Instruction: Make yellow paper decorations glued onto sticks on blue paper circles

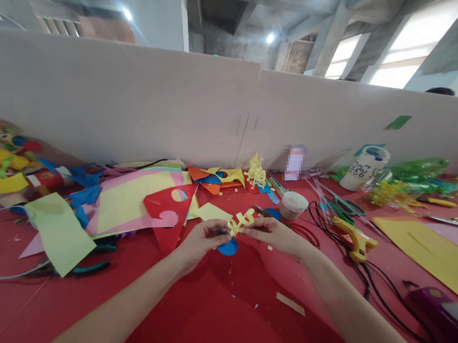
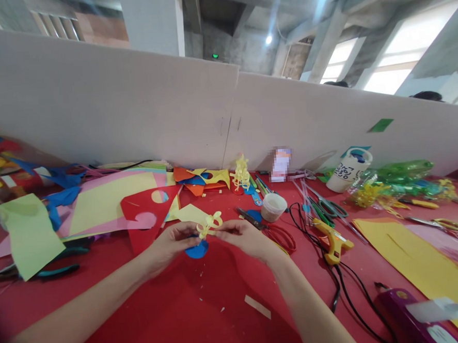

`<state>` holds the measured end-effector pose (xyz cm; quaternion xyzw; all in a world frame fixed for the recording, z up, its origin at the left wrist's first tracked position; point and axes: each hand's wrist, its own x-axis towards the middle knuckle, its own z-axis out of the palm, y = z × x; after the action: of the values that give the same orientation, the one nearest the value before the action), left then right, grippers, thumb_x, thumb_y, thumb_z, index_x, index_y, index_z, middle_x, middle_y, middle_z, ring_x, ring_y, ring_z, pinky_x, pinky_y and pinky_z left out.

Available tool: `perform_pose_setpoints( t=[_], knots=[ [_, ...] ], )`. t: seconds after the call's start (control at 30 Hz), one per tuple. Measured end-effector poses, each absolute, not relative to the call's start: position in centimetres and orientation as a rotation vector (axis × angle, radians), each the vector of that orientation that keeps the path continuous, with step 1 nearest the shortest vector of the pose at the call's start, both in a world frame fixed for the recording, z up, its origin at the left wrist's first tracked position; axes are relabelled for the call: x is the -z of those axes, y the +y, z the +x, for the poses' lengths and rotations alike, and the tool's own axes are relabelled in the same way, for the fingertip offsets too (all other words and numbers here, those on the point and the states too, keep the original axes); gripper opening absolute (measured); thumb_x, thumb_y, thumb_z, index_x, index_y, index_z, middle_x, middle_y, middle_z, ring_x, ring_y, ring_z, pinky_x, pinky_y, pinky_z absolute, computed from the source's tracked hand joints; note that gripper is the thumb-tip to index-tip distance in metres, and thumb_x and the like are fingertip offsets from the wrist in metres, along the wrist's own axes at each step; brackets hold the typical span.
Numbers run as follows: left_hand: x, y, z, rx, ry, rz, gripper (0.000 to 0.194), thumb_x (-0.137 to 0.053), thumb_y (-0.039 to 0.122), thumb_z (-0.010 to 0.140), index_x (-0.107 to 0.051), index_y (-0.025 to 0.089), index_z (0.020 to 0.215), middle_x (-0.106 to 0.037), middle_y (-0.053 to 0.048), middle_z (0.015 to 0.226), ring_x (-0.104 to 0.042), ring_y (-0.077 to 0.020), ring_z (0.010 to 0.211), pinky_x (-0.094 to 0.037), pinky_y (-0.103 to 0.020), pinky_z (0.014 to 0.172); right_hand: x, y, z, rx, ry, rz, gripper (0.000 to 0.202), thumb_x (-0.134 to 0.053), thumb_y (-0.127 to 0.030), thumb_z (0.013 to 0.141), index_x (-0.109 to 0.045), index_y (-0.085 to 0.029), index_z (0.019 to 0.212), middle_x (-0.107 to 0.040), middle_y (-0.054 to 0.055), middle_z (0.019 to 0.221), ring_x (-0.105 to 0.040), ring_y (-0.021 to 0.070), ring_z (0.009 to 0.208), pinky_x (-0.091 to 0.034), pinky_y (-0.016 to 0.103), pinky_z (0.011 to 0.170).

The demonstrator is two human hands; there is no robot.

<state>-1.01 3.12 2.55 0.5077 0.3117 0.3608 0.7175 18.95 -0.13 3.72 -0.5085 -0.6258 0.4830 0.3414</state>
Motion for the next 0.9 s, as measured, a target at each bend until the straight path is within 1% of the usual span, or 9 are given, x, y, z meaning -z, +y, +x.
perform_pose_setpoints(
  t=[0.07, 0.17, 0.23, 0.33, 0.43, 0.5, 0.7, 0.9],
  knots=[
    [-2.4, 3.2, -1.0, -0.826, 0.701, 1.075, 0.026, -0.079, 0.023, 0.053, -0.066, 0.017, 0.074, -0.063, 0.001, 0.073, -0.056, -0.0119, 0.069, -0.042, -0.024, 0.069, -3.7, -0.2, 18.7, -1.243, -1.653, -1.32, 0.03, -0.059, -0.042, 0.075, -0.066, -0.014, 0.084, -0.063, 0.002, 0.077, -0.053, 0.0132, 0.071, -0.039, 0.026, 0.068],
    [-2.3, 3.3, -1.0, -0.843, 0.706, 1.035, 0.027, -0.079, 0.023, 0.053, -0.065, 0.017, 0.075, -0.064, 0.0, 0.073, -0.057, -0.0122, 0.069, -0.042, -0.025, 0.069, -3.7, -0.2, 18.2, -1.195, -1.682, -1.303, 0.029, -0.054, -0.041, 0.079, -0.066, -0.015, 0.084, -0.061, 0.0, 0.07, -0.052, 0.012, 0.064, -0.039, 0.025, 0.061],
    [-2.3, 3.3, -1.0, -0.839, 0.695, 1.026, 0.028, -0.079, 0.024, 0.053, -0.065, 0.017, 0.077, -0.065, 0.0, 0.074, -0.058, -0.0124, 0.069, -0.042, -0.025, 0.069, -3.6, -0.3, 17.7, -1.178, -1.685, -1.277, 0.028, -0.052, -0.04, 0.079, -0.065, -0.016, 0.082, -0.061, 0.0, 0.068, -0.052, 0.0117, 0.062, -0.04, 0.025, 0.06],
    [-2.3, 3.3, -1.0, -0.84, 0.692, 1.018, 0.029, -0.079, 0.023, 0.054, -0.065, 0.017, 0.079, -0.065, 0.0, 0.075, -0.058, -0.0127, 0.07, -0.042, -0.025, 0.07, -3.3, -0.3, 17.0, -1.196, -1.603, -1.239, 0.023, -0.057, -0.039, 0.075, -0.064, -0.016, 0.079, -0.063, 0.0, 0.069, -0.055, 0.0125, 0.062, -0.043, 0.026, 0.062],
    [-2.3, 3.3, -1.0, -0.831, 0.689, 1.012, 0.029, -0.079, 0.023, 0.055, -0.066, 0.017, 0.081, -0.065, 0.0, 0.076, -0.058, -0.0129, 0.072, -0.042, -0.025, 0.071, -3.0, -0.2, 16.4, -1.235, -1.44, -1.219, 0.023, -0.063, -0.039, 0.069, -0.061, -0.017, 0.073, -0.064, 0.001, 0.067, -0.057, 0.0133, 0.061, -0.045, 0.027, 0.061],
    [-2.3, 3.2, -1.0, -0.83, 0.687, 1.004, 0.03, -0.079, 0.023, 0.055, -0.066, 0.017, 0.081, -0.065, 0.0, 0.077, -0.058, -0.0127, 0.073, -0.042, -0.025, 0.071, -2.9, -0.3, 16.1, -1.244, -1.386, -1.214, 0.023, -0.065, -0.039, 0.067, -0.06, -0.017, 0.071, -0.064, 0.001, 0.066, -0.058, 0.0132, 0.06, -0.045, 0.027, 0.061],
    [-2.3, 3.2, -1.1, -0.819, 0.667, 0.993, 0.027, -0.078, 0.023, 0.056, -0.067, 0.017, 0.08, -0.066, -0.001, 0.077, -0.058, -0.0121, 0.071, -0.041, -0.025, 0.07, -3.2, -0.6, 15.6, -1.162, -1.384, -1.218, 0.019, -0.064, -0.033, 0.067, -0.062, -0.016, 0.074, -0.065, 0.002, 0.068, -0.06, 0.0142, 0.063, -0.046, 0.028, 0.063],
    [-2.1, 3.3, -1.1, -0.823, 0.664, 0.982, 0.026, -0.079, 0.022, 0.056, -0.067, 0.016, 0.078, -0.066, -0.001, 0.076, -0.058, -0.0122, 0.07, -0.042, -0.024, 0.069, -3.2, -0.7, 15.3, -1.136, -1.367, -1.226, 0.017, -0.064, -0.033, 0.067, -0.063, -0.017, 0.072, -0.066, 0.003, 0.068, -0.061, 0.0159, 0.064, -0.047, 0.029, 0.063]
  ],
)
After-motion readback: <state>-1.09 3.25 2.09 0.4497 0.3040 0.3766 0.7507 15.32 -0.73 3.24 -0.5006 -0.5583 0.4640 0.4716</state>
